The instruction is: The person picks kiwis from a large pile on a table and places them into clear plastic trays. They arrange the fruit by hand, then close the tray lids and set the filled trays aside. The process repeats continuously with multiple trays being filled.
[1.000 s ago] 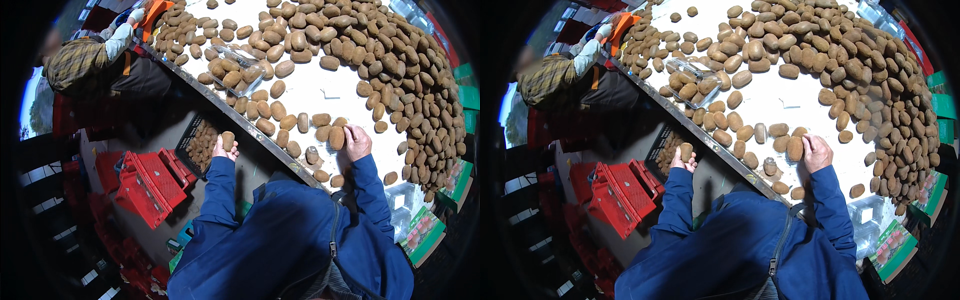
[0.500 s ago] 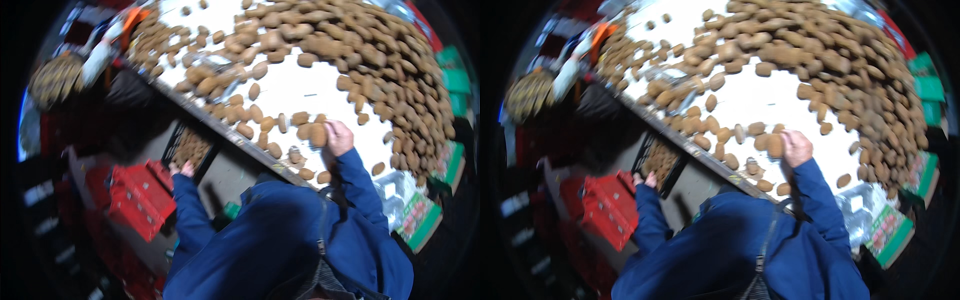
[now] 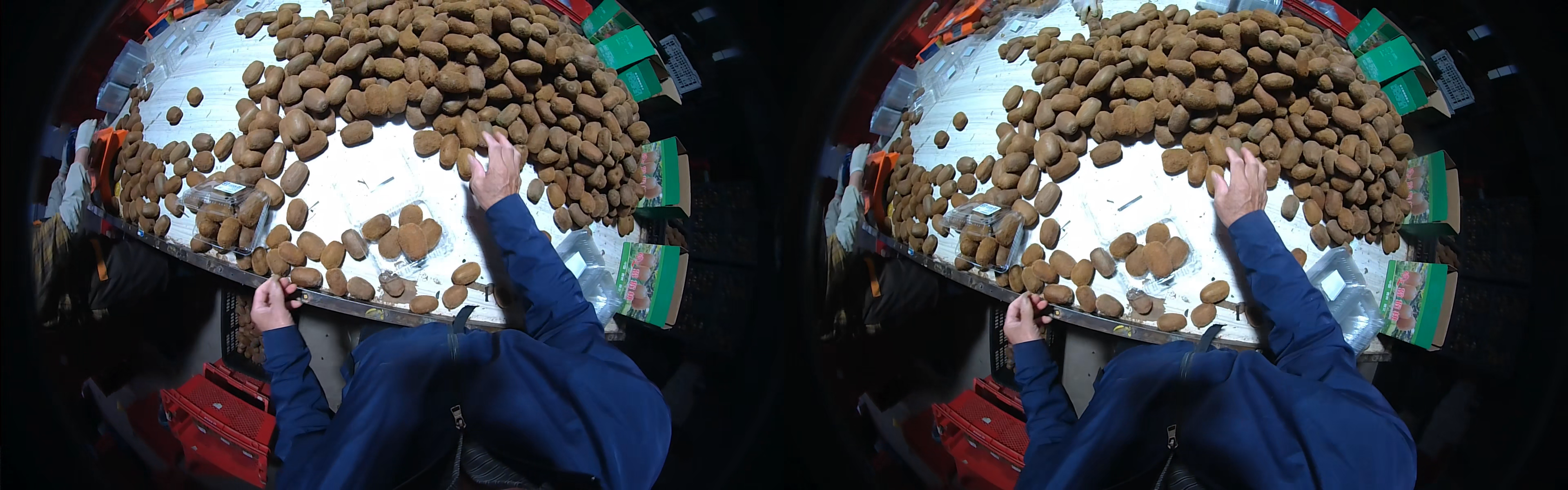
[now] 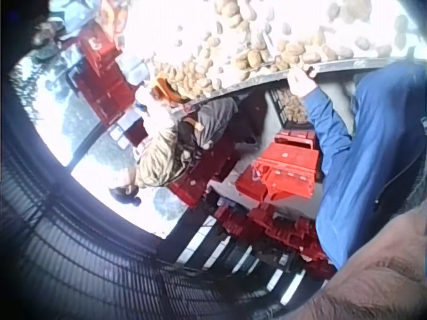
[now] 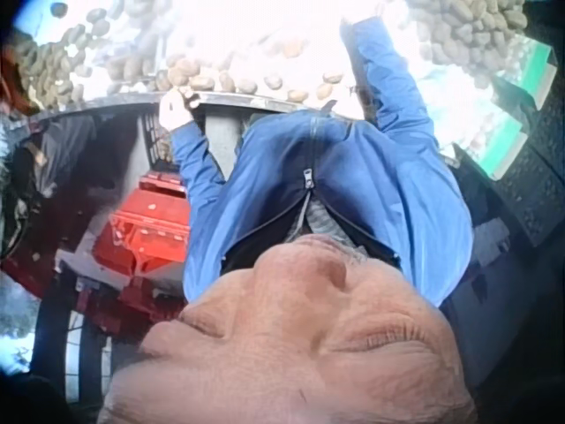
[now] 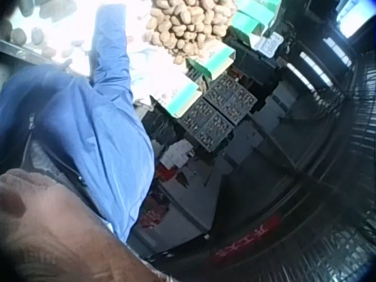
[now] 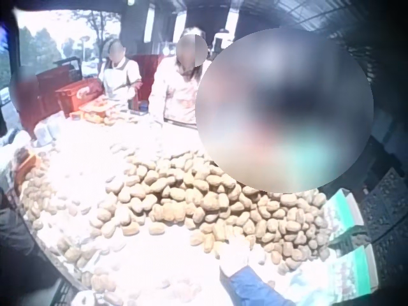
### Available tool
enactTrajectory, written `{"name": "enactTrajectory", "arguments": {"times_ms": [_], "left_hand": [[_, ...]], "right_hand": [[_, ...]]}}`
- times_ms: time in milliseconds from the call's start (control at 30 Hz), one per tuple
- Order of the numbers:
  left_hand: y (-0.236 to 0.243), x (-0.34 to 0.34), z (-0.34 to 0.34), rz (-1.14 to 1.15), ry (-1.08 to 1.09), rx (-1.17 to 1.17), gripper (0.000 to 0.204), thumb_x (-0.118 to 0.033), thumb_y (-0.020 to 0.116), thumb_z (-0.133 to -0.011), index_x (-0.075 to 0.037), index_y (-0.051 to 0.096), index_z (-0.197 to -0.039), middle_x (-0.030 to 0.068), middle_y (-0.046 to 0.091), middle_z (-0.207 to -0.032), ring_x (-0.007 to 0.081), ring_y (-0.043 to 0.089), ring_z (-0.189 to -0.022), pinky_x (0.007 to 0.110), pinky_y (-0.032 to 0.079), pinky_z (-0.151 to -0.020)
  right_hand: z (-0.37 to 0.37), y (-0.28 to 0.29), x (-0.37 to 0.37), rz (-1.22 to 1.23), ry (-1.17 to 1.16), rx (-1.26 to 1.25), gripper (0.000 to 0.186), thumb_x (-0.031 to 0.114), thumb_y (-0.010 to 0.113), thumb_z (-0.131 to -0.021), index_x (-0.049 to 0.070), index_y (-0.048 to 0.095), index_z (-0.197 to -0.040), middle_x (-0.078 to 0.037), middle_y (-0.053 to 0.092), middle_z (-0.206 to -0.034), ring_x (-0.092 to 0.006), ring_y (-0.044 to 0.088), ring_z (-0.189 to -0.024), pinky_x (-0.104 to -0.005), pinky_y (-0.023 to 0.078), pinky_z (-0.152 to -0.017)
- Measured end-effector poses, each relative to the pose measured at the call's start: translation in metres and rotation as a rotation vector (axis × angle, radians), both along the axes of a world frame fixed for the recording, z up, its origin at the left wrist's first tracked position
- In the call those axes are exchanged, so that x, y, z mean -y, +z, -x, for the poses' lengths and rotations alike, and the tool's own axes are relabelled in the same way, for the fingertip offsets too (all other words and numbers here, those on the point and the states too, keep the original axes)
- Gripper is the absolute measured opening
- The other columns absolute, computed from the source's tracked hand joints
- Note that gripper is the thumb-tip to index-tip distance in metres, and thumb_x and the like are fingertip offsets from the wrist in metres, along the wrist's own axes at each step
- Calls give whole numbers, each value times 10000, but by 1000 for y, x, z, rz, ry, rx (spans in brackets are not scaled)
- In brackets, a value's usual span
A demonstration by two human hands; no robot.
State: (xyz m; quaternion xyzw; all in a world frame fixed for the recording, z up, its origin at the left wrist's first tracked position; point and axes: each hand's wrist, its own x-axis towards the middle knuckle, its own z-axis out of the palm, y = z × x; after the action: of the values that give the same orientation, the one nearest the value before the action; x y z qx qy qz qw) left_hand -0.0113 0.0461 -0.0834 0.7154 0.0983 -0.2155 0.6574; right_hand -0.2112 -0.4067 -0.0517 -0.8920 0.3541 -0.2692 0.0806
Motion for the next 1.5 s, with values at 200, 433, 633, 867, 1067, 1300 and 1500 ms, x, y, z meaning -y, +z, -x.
{"name": "enactTrajectory", "arguments": {"times_ms": [200,433,633,867,1067,1300,1500], "left_hand": [[29,102,30,-19,-289,29,172,-127,661,-1047,17,708,-1130,54,728,-938,82,644,-722,231,545,-575],[7,147,26,-52,-357,134,173,-129,688,-1026,23,735,-1097,26,720,-912,73,627,-765,243,531,-654],[-8,160,19,-73,-434,188,172,-114,706,-1009,34,738,-1091,32,734,-911,83,638,-807,253,535,-733],[-14,168,8,-147,-491,262,176,-112,733,-977,42,745,-1061,70,749,-896,110,665,-797,275,553,-749],[-19,170,4,-143,-506,181,180,-115,740,-970,44,740,-1054,84,749,-892,127,675,-794,285,555,-734],[41,176,41,-311,-547,754,310,-141,786,-919,0,698,-1180,146,692,-1035,217,703,-839,370,582,-761],[80,196,72,40,-865,428,625,-75,894,-803,-22,611,-1357,98,653,-1023,143,614,-743,302,558,-710]], "right_hand": [[-45,-28,18,-175,-108,-324,861,495,811,-881,194,433,-1594,-283,253,-1668,-507,158,-1568,-657,329,-1187],[-49,-50,-12,-141,-17,-237,656,432,804,-854,230,619,-1450,-285,256,-1629,-572,189,-1518,-655,405,-1140],[-57,-54,-11,-175,-59,-164,588,352,837,-794,200,672,-1337,-264,277,-1607,-533,262,-1485,-608,451,-1109],[-70,-43,11,-315,-253,-144,485,228,840,-728,228,705,-1194,-222,441,-1490,-437,552,-1289,-510,515,-1048],[-32,-1,25,-469,-194,-74,556,286,904,-677,185,705,-1185,-165,517,-1257,-378,625,-1118,-423,536,-1024],[6,55,-63,-1106,489,256,565,184,927,-707,94,688,-1211,-101,639,-1202,-222,625,-1128,-383,519,-995],[5,64,-92,-1794,458,529,583,82,825,-742,28,623,-1287,-111,696,-1198,-187,683,-1082,-328,532,-993]]}}
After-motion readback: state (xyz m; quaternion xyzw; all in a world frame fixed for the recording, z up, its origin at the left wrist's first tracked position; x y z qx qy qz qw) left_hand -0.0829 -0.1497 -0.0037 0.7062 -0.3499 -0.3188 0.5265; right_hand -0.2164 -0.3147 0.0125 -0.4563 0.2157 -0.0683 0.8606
